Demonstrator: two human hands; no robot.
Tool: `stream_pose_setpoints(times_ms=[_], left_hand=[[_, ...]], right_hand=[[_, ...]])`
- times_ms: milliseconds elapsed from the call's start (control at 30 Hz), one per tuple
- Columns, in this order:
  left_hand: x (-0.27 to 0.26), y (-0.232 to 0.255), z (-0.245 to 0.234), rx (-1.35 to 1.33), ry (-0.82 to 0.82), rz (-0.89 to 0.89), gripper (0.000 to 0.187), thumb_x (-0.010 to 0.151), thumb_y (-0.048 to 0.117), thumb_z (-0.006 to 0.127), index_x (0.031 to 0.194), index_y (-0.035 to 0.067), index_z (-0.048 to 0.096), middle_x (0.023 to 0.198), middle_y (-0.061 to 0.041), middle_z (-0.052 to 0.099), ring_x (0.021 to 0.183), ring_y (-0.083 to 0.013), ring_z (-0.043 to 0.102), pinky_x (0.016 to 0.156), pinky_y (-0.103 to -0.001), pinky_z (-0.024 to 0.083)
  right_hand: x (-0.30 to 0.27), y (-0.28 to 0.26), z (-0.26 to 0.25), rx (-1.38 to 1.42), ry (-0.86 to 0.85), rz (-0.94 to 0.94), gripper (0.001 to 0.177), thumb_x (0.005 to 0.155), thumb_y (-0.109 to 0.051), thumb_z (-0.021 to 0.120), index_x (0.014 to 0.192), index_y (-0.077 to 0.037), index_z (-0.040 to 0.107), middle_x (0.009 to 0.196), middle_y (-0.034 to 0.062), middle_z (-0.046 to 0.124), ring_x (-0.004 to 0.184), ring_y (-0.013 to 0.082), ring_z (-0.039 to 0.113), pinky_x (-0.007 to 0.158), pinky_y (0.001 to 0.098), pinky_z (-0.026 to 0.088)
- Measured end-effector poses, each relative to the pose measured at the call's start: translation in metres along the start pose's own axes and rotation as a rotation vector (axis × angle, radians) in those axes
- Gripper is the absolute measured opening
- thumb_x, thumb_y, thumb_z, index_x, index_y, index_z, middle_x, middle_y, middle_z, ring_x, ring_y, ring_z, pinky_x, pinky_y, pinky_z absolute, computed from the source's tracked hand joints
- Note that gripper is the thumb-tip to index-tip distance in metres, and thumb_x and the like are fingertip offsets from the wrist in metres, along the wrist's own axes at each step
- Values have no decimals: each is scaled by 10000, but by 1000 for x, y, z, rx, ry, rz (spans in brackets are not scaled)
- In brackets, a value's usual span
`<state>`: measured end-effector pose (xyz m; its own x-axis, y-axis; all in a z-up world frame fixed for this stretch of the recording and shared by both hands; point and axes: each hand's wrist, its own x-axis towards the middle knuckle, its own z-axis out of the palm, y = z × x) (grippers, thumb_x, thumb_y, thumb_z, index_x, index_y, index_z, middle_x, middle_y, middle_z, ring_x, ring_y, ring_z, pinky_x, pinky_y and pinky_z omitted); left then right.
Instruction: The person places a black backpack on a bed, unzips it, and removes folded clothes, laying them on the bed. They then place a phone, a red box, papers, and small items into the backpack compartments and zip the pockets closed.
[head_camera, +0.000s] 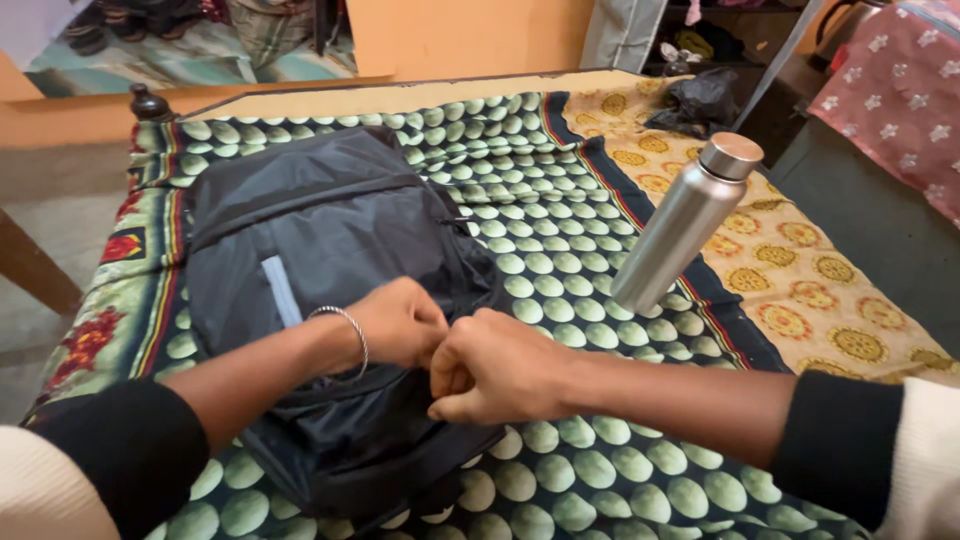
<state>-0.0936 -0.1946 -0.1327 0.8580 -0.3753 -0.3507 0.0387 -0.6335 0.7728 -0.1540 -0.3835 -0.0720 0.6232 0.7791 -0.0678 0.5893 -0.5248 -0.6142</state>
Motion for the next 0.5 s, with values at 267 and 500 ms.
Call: stream_pose_setpoints(times_ms=[267,500], left_hand=[[10,-16,-46,-161,509,-112,492,1045,312,567,835,-126,643,769,-212,722,641,-273,685,615,-464,550],[36,-8,-89,277,950,173,376,1002,275,540,918,-57,694,974,-346,672,1005,-545,621,867,-585,485]], right_hand=[[36,-39,40,-222,69,-179,182,779,-218,713,731,-47,748,700,153,718,687,359,712,643,465,560],[81,-70,92,-162,190,-82,239,847,-229,673,763,-10,716,722,236,669,727,439,683,708,545,552]])
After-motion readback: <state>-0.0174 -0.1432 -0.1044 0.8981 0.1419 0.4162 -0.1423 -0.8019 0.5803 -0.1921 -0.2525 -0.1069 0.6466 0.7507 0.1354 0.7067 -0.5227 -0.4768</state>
